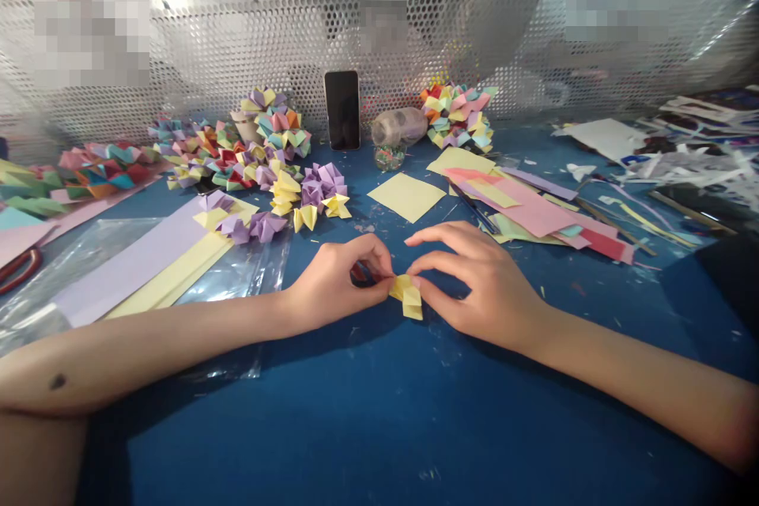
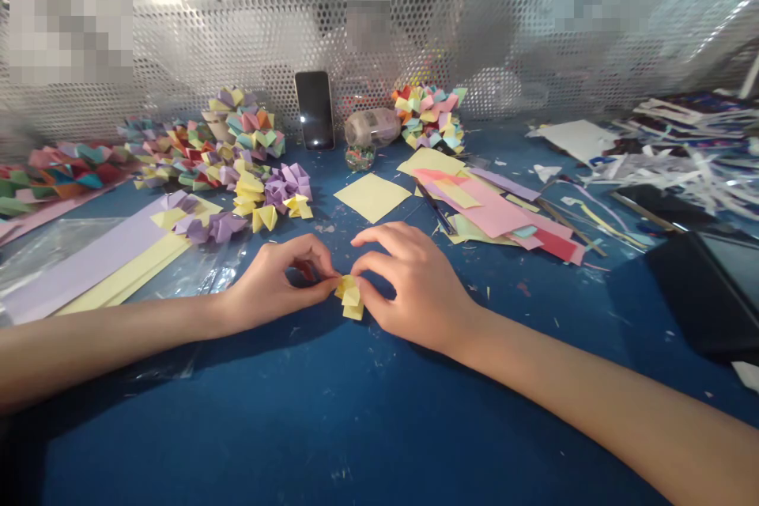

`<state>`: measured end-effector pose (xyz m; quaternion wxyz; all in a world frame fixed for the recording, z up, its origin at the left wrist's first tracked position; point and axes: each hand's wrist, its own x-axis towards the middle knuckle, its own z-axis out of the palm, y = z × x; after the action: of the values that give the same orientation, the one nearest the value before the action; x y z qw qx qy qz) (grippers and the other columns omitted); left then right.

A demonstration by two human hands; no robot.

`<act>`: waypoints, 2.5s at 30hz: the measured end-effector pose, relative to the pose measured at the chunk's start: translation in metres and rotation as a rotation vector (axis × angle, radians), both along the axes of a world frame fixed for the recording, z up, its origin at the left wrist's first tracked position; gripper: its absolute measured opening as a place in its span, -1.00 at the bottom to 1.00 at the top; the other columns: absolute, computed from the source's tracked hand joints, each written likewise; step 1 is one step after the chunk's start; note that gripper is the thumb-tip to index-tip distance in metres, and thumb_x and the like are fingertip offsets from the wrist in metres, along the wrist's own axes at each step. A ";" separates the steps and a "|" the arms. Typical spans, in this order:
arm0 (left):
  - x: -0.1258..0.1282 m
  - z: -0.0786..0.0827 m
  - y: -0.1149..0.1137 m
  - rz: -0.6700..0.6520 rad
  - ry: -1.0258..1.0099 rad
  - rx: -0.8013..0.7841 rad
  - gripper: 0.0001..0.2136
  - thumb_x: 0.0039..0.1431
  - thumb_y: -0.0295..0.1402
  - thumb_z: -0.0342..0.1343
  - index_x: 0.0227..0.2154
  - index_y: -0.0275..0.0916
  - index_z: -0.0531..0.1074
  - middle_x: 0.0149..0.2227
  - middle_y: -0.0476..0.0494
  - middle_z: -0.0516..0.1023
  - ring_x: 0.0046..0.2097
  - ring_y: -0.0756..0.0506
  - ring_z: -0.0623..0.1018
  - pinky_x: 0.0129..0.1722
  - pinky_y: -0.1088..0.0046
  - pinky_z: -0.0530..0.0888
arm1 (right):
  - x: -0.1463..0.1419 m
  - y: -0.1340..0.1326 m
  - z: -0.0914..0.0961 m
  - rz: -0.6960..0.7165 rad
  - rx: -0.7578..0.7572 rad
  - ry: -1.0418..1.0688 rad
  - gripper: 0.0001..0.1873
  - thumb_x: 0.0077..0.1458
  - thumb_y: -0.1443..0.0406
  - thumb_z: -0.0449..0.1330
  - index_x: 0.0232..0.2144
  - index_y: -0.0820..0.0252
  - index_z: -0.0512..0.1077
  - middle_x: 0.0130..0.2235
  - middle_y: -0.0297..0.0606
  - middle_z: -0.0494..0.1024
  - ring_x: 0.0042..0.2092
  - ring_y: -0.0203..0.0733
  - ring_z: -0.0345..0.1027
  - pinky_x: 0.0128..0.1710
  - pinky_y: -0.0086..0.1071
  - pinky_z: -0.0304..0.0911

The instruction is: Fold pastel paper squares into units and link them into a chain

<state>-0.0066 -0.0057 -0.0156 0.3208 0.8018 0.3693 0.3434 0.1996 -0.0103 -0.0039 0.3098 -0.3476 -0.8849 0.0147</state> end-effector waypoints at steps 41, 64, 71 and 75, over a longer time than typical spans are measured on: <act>-0.001 0.002 -0.003 -0.127 0.084 0.143 -0.87 0.05 -0.49 0.07 -0.30 -0.25 0.40 -0.34 0.00 0.55 -0.30 0.05 0.54 -0.29 0.60 0.45 | 0.003 -0.019 -0.010 -0.157 -0.333 0.095 -0.91 0.01 0.24 0.24 -0.37 -0.03 0.55 0.02 -0.35 0.45 0.10 -0.02 0.22 0.07 -0.01 0.22; -0.001 0.004 0.000 -0.127 0.059 0.036 -0.92 0.09 -0.47 0.10 -0.36 -0.24 0.48 -0.37 0.02 0.56 -0.36 0.07 0.53 -0.32 0.62 0.45 | 0.022 -0.002 -0.010 0.116 0.037 -0.200 -0.81 0.07 0.20 0.18 -0.22 -0.06 0.51 0.05 -0.37 0.43 0.12 -0.06 0.23 0.17 0.02 0.01; -0.001 0.002 0.001 -0.130 0.043 0.000 -0.93 0.09 -0.45 0.12 -0.36 -0.25 0.49 -0.37 0.02 0.56 -0.35 0.08 0.53 -0.33 0.65 0.45 | 0.022 0.000 -0.011 0.134 -0.077 -0.154 -0.80 0.08 0.21 0.19 -0.21 -0.08 0.51 0.09 -0.36 0.39 0.13 -0.05 0.20 0.14 0.04 0.04; -0.001 0.002 0.000 -0.123 0.042 0.011 -0.93 0.09 -0.45 0.12 -0.37 -0.25 0.49 -0.38 0.03 0.56 -0.36 0.09 0.53 -0.34 0.67 0.45 | 0.025 0.004 -0.012 0.167 -0.026 -0.166 -0.82 0.09 0.22 0.18 -0.23 -0.07 0.52 0.08 -0.33 0.40 0.13 -0.04 0.20 0.13 0.07 0.02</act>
<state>-0.0074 -0.0057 -0.0132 0.3291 0.8317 0.3242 0.3080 0.2242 -0.0065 -0.0164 0.2287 -0.2765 -0.9331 0.0234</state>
